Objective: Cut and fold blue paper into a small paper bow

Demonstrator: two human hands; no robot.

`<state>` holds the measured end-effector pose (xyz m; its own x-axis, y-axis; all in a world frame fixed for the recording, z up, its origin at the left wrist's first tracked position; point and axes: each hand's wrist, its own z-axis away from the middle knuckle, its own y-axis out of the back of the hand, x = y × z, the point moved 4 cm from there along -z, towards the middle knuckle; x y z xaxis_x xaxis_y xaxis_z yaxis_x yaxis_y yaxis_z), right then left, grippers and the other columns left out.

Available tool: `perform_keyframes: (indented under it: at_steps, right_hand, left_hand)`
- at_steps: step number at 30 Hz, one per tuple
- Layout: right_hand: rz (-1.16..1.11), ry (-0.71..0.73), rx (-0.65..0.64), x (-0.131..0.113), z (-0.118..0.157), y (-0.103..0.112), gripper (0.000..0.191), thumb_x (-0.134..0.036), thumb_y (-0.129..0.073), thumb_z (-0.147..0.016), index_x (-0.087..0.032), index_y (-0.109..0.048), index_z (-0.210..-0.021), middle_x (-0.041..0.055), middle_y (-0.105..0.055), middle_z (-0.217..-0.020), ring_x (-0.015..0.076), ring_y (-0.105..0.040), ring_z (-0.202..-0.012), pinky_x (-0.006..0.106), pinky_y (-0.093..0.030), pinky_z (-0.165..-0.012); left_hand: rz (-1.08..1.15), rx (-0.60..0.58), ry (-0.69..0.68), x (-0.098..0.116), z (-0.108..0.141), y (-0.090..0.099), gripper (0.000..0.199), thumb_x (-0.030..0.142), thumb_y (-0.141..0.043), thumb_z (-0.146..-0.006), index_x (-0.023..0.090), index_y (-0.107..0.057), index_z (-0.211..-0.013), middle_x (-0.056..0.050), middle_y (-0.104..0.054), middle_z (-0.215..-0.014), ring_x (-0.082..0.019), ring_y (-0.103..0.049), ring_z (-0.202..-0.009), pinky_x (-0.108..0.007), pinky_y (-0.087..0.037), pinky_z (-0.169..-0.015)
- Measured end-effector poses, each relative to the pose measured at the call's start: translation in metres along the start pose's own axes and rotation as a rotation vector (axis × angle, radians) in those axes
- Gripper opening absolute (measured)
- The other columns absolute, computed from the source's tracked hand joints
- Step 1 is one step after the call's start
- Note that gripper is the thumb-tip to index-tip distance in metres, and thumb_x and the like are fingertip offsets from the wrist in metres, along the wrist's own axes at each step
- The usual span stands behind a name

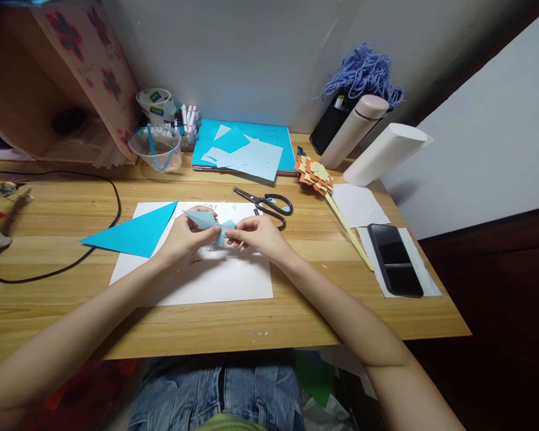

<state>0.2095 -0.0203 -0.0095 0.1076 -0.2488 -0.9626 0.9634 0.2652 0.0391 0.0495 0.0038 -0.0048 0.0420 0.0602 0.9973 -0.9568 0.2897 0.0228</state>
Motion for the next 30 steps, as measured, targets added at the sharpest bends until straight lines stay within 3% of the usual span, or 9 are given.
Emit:
perform_keyframes:
  at_steps: [7,13,21,30]
  right_hand:
    - [0.037,0.052,-0.007,-0.004,0.001,-0.002,0.029,-0.043,-0.071,-0.066,-0.015,-0.066,-0.063,0.0038,-0.067,-0.066,0.0083,-0.053,-0.050,0.021,-0.042,-0.048]
    - [0.028,0.105,0.098,-0.003,0.000,0.004,0.026,-0.040,-0.074,-0.064,-0.016,-0.066,-0.068,0.0003,-0.063,-0.061,0.0096,-0.053,-0.054,0.023,-0.043,-0.053]
    - [0.068,0.163,0.044,-0.004,-0.003,0.004,0.026,-0.041,-0.068,-0.070,-0.016,-0.063,-0.067,0.0001,-0.060,-0.063,0.0101,-0.052,-0.058,0.023,-0.041,-0.057]
    - [0.114,0.237,0.066,-0.011,-0.001,0.002,0.028,-0.040,-0.063,-0.075,-0.015,-0.057,-0.063,-0.0018,-0.054,-0.060,0.0098,-0.049,-0.058,0.023,-0.038,-0.058]
  left_hand:
    - [0.039,0.006,0.019,0.003,0.000,0.001,0.033,0.029,-0.072,-0.060,0.016,-0.054,-0.085,-0.001,-0.059,-0.076,-0.012,-0.054,-0.065,-0.022,-0.042,-0.058]
    - [0.011,-0.009,-0.017,0.002,-0.001,0.003,0.032,0.029,-0.072,-0.062,0.016,-0.054,-0.084,-0.001,-0.059,-0.077,-0.010,-0.053,-0.062,-0.021,-0.041,-0.056]
    - [-0.022,-0.003,0.000,-0.002,-0.001,0.002,0.035,0.034,-0.073,-0.060,0.017,-0.055,-0.085,-0.001,-0.059,-0.076,-0.011,-0.053,-0.061,-0.022,-0.040,-0.055]
    - [-0.064,-0.015,0.059,0.002,0.001,0.001,0.033,0.032,-0.070,-0.061,0.016,-0.055,-0.085,0.001,-0.054,-0.075,-0.009,-0.047,-0.059,-0.020,-0.035,-0.053]
